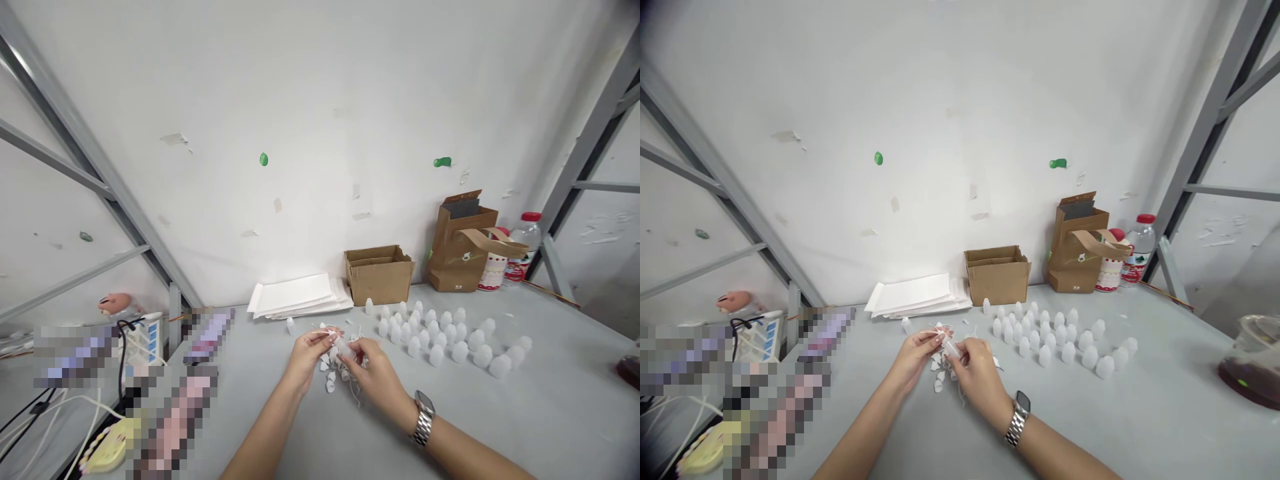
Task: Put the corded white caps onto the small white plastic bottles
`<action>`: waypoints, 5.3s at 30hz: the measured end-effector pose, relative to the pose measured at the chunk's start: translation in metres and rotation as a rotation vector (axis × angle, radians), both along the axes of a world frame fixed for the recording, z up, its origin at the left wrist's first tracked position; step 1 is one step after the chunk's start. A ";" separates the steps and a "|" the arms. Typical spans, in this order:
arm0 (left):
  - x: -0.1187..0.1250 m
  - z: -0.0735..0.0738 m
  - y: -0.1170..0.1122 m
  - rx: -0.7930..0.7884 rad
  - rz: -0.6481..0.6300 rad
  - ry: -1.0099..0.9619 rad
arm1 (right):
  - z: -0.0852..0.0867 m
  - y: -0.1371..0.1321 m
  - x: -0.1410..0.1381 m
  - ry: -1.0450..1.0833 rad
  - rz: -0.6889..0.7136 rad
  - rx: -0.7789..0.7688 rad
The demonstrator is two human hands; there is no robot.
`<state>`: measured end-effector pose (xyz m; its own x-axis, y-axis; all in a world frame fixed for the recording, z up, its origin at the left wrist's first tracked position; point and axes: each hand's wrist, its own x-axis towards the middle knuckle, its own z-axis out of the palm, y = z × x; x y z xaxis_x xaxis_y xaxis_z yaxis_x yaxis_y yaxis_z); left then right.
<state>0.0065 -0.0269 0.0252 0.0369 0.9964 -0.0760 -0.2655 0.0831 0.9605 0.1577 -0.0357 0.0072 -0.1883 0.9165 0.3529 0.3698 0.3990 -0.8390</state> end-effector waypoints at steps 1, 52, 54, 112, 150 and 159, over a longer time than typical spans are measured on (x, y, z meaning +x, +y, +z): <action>0.000 0.002 -0.001 0.003 -0.017 0.006 | 0.001 0.001 0.000 0.077 0.048 -0.102; 0.000 0.006 -0.001 0.148 -0.023 0.115 | 0.007 0.005 0.006 0.158 0.047 -0.039; -0.001 0.004 0.001 0.157 -0.027 0.236 | 0.007 0.007 0.009 0.098 0.007 0.077; 0.015 0.004 -0.008 0.051 0.035 -0.162 | 0.014 0.003 -0.003 0.618 0.459 -0.568; 0.021 0.010 -0.016 -0.012 -0.003 -0.232 | 0.014 -0.006 -0.002 0.180 0.182 -0.225; 0.019 0.010 -0.016 -0.027 -0.037 -0.323 | 0.010 -0.002 -0.004 0.335 0.301 -0.381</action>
<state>0.0252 -0.0427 0.0355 0.0996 0.9918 -0.0806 -0.5522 0.1225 0.8246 0.1538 -0.0381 0.0173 -0.3945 0.9140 0.0946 -0.0231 0.0930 -0.9954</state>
